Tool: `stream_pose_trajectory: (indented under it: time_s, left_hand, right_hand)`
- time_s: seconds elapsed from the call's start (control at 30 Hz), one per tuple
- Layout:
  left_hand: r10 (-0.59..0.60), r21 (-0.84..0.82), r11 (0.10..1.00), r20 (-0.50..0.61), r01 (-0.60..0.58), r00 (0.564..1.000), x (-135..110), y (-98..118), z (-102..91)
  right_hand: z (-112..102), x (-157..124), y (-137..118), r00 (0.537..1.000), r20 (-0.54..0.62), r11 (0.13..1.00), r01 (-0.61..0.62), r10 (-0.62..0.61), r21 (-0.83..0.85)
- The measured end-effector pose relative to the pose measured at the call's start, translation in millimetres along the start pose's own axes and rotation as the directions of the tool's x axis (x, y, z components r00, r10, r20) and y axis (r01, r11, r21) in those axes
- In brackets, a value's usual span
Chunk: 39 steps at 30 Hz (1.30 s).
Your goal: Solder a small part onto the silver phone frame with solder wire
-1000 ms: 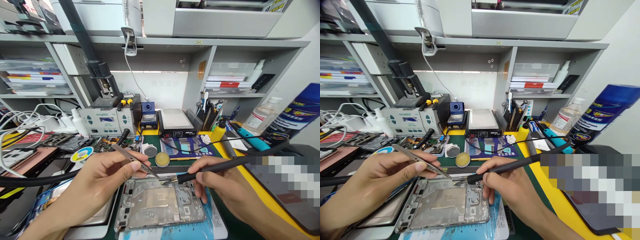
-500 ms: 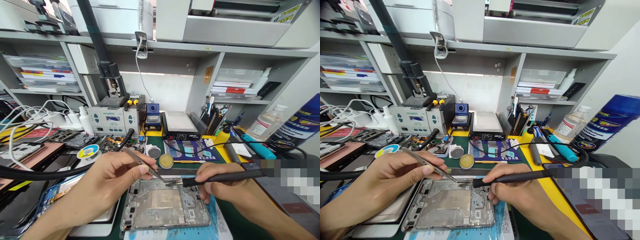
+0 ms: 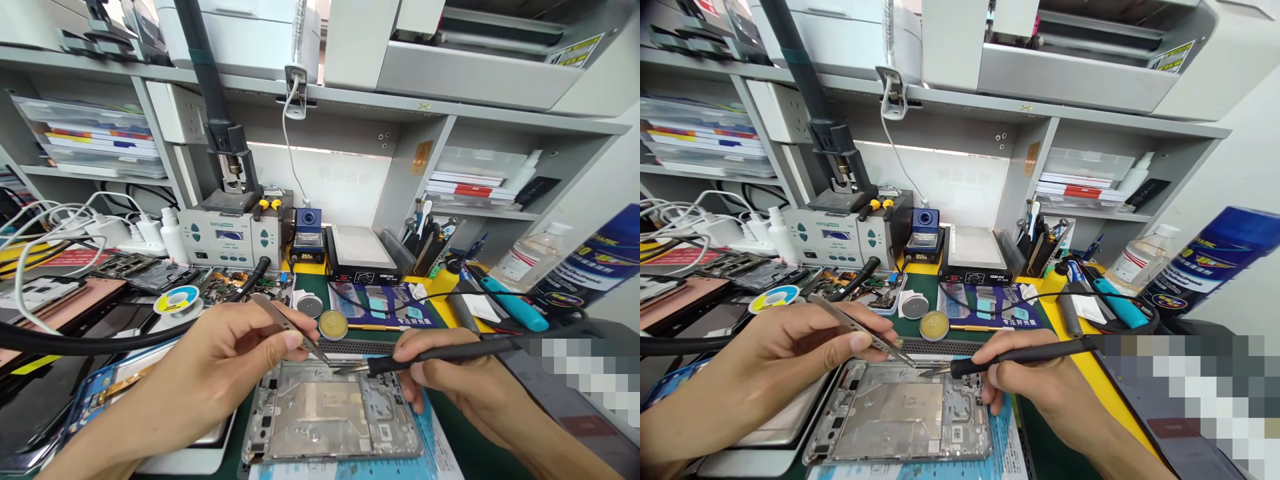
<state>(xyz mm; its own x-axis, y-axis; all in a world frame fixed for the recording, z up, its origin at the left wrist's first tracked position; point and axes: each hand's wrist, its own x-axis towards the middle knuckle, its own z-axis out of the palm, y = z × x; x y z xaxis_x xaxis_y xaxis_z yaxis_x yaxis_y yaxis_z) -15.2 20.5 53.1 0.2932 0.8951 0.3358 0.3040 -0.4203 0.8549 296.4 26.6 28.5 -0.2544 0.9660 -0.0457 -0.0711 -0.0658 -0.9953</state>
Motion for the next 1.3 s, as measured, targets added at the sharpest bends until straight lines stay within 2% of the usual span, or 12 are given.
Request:
stream_pose_trajectory:
  time_s: [0.07,0.27,0.63,1.07,1.3]
  left_hand:
    - [-0.009,-0.005,1.000,0.017,0.009,1.000,-1,-3,-0.7]
    - [-0.035,-0.019,0.999,0.035,0.036,0.999,0,-5,-1.1]
    - [-0.018,-0.017,1.000,0.055,0.019,0.998,-1,-7,2.3]
    - [-0.062,-0.077,0.995,-0.005,0.061,0.998,1,-6,3.1]
    - [-0.069,-0.096,0.993,0.026,0.072,0.997,1,-9,4.6]
  right_hand:
    - [-5,2,7,0.999,0.034,1.000,0.009,-0.009,-0.002]
    - [-14,6,16,0.999,0.041,1.000,0.003,-0.003,0.001]
    - [-12,5,13,0.999,0.049,1.000,-0.003,0.003,0.004]
    - [-13,6,12,0.995,0.096,1.000,0.003,-0.004,0.008]
    - [-14,6,12,0.996,0.084,1.000,0.003,-0.004,0.009]
